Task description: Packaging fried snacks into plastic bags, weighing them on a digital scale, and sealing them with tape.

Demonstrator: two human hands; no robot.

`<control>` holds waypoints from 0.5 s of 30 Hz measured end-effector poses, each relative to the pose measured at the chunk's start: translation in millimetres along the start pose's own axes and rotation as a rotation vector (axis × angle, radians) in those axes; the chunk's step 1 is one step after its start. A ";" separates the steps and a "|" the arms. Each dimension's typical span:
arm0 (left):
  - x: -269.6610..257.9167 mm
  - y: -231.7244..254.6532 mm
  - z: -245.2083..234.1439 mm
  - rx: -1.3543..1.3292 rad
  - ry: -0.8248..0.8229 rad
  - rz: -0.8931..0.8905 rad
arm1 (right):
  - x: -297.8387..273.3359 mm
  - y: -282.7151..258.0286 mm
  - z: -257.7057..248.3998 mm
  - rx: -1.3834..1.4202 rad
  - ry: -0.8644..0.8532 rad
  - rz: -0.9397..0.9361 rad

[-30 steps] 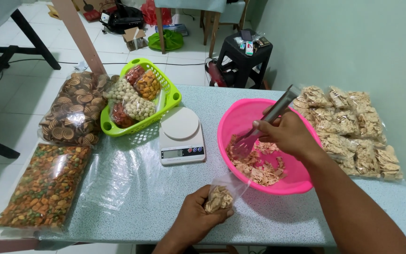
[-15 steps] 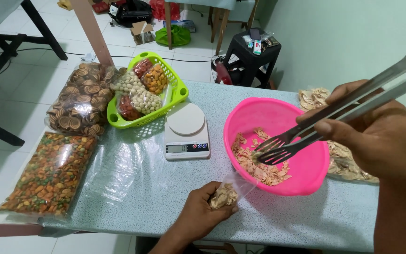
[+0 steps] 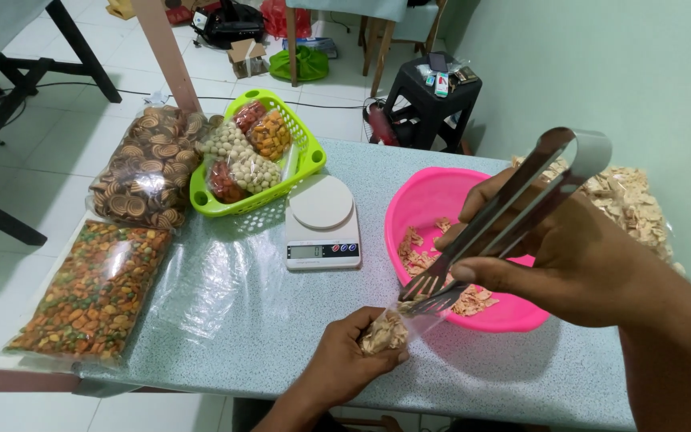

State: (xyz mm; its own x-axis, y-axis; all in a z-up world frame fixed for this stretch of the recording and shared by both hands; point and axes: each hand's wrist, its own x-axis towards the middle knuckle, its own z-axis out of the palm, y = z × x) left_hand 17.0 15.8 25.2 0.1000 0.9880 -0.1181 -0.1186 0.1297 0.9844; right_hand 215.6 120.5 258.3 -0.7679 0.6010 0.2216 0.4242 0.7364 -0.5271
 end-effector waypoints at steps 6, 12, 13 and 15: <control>-0.7 -12.6 -4.2 -0.155 -0.010 -0.031 | -20.5 4.7 -1.3 0.170 0.207 -0.077; -2.5 -12.9 -6.2 -0.236 -0.031 -0.062 | -68.4 74.7 27.5 0.557 0.673 0.343; -1.2 -9.9 -5.5 -0.214 -0.052 -0.059 | -73.1 85.9 33.0 0.515 0.730 0.488; 0.8 -10.2 -3.3 -0.214 -0.036 -0.102 | -48.0 66.8 33.4 0.457 0.611 0.700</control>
State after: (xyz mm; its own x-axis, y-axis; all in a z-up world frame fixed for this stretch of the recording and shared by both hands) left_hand 15.1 15.5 14.6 0.1567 0.9657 -0.2070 -0.3119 0.2472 0.9174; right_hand 264.8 130.5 185.1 0.0093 0.9983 0.0573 0.3613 0.0501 -0.9311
